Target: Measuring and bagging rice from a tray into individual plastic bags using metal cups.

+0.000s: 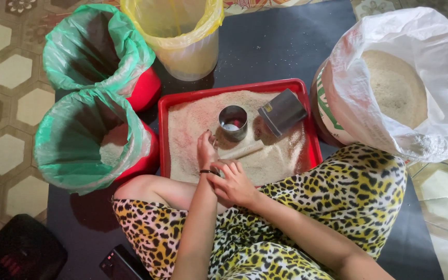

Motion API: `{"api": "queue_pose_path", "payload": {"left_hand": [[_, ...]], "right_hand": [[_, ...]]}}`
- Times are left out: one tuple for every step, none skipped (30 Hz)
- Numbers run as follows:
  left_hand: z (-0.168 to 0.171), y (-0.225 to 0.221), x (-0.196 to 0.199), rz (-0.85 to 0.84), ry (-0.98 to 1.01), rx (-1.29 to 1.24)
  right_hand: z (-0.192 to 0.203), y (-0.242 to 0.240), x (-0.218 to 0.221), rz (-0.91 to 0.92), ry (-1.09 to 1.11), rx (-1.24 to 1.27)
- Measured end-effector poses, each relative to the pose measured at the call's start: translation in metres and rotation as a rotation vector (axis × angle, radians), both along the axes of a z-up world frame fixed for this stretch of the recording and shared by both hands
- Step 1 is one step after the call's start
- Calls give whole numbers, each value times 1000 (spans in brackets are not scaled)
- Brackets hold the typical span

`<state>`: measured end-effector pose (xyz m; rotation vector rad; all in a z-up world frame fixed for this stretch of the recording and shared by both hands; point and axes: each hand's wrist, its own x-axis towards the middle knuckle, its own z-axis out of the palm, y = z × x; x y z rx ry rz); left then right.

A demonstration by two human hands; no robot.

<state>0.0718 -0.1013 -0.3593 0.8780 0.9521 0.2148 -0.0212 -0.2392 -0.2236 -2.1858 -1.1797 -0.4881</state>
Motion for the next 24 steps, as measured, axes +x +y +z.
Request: {"api": "queue_pose_path", "payload": {"left_hand": [[9,-2,-1,1,-1,0],[17,-5,-3,6,5,11],[26,-8,-4,10,11,23],[18,-4,-4,11,10,22],[10,-2,-3,16,-2,-5],[2,1,-1,21,-14,-31],[13,0,-2,22,-15,-33],[24,-1,-3,2,-11,-28],[34,-2,-6,-17,-5,-24],[30,-2,-6,-15,-5,-25],[26,-3,-5,-12,-13,-31],[21,-3,-5,-9,-20,-37],[21,-3,-5,-7,-21,-39],[20,-3,-4,-17,-19,-38],[19,-2,-4,-27,-15,-37],[18,-1,-4,-26,-16,-38],[17,0,-4,-22,-14,-52],[16,1,-4,-18,-11,-66],[17,1,-5,-17,-11,-68],[18,0,-5,-26,-10,-69],[19,1,-4,-36,-11,-69],[14,0,-3,-35,-12,-69],[9,0,-3,-38,-15,-76],[4,0,-4,-42,-17,-83]], "right_hand": [[-3,0,1,1,-1,0],[-6,1,2,-6,9,8],[-9,1,3,-14,19,15],[-7,0,2,-14,18,14],[-4,-1,2,-12,17,13],[-2,-2,2,-9,16,11],[-1,-1,2,-9,14,10],[0,0,2,1,15,12],[0,1,1,12,16,14],[-2,1,1,14,16,12],[-4,0,1,10,17,-2],[-6,-1,1,7,18,-15],[-10,-1,2,8,16,-17],[-13,-1,2,3,22,-15],[-17,-1,2,-2,28,-11],[-12,-1,2,-1,27,-12],[-7,-1,1,1,25,-13],[-1,-1,1,3,23,-13],[-1,-1,1,4,24,-15],[0,-1,0,10,42,-21],[1,-1,1,15,58,-25],[-2,-1,2,16,58,-25],[-6,-2,2,19,62,-25],[-9,-2,1,23,66,-25]]}}
